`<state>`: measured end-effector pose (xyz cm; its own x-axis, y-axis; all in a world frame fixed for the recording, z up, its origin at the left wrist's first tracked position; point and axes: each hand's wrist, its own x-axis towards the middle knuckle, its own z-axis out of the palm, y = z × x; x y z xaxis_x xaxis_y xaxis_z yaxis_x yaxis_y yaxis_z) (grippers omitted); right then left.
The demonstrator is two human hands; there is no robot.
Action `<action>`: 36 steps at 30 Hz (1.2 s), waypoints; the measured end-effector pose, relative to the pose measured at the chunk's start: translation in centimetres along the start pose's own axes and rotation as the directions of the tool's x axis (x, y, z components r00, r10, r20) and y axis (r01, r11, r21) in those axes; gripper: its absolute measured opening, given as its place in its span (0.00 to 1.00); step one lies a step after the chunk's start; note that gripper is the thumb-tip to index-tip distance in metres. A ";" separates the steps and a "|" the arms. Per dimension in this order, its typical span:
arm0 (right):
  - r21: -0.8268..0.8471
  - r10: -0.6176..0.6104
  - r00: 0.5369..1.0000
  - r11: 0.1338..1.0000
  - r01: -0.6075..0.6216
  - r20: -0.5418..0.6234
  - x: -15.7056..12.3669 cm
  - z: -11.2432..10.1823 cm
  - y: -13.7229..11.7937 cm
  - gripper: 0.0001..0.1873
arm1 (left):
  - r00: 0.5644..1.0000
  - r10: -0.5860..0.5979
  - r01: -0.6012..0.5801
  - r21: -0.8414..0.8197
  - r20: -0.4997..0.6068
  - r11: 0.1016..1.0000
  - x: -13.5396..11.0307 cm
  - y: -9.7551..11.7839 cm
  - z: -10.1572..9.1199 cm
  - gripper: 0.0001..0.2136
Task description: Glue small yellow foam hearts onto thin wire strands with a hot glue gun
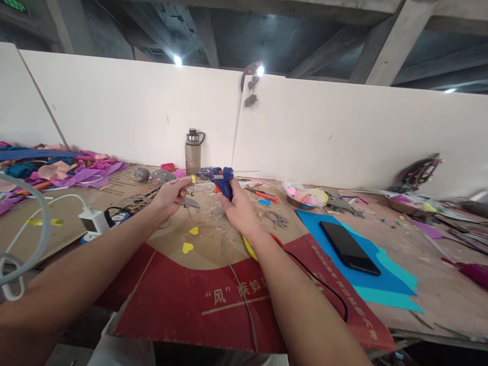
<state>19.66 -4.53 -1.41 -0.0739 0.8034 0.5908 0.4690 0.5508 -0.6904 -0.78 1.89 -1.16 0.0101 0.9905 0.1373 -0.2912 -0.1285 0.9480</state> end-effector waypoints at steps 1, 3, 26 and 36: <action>-0.032 -0.023 1.000 0.999 0.023 -0.005 0.0 0.0 0.1 0.24 | 1.000 -0.001 0.001 -0.002 -0.003 1.000 0.0 0.0 0.0 0.12; -0.087 -0.060 0.998 0.994 0.060 -0.001 -0.1 0.0 0.1 0.26 | 1.000 -0.003 0.003 -0.011 0.000 1.000 -0.1 0.1 0.0 0.12; -0.248 -0.117 0.993 0.961 0.120 0.027 -0.2 0.1 -0.2 0.21 | 1.000 0.007 -0.007 0.008 0.000 1.000 -0.9 0.4 0.6 0.13; -0.260 -0.155 0.988 0.954 0.150 0.001 -0.3 0.1 -0.4 0.19 | 1.000 0.021 -0.021 0.029 0.016 0.999 -0.7 0.1 0.5 0.14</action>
<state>19.37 -4.97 -1.33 -0.1461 0.7087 0.6903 0.6653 0.5868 -0.4616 -0.37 1.19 -1.00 0.0190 0.9867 0.1614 -0.2636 -0.1507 0.9528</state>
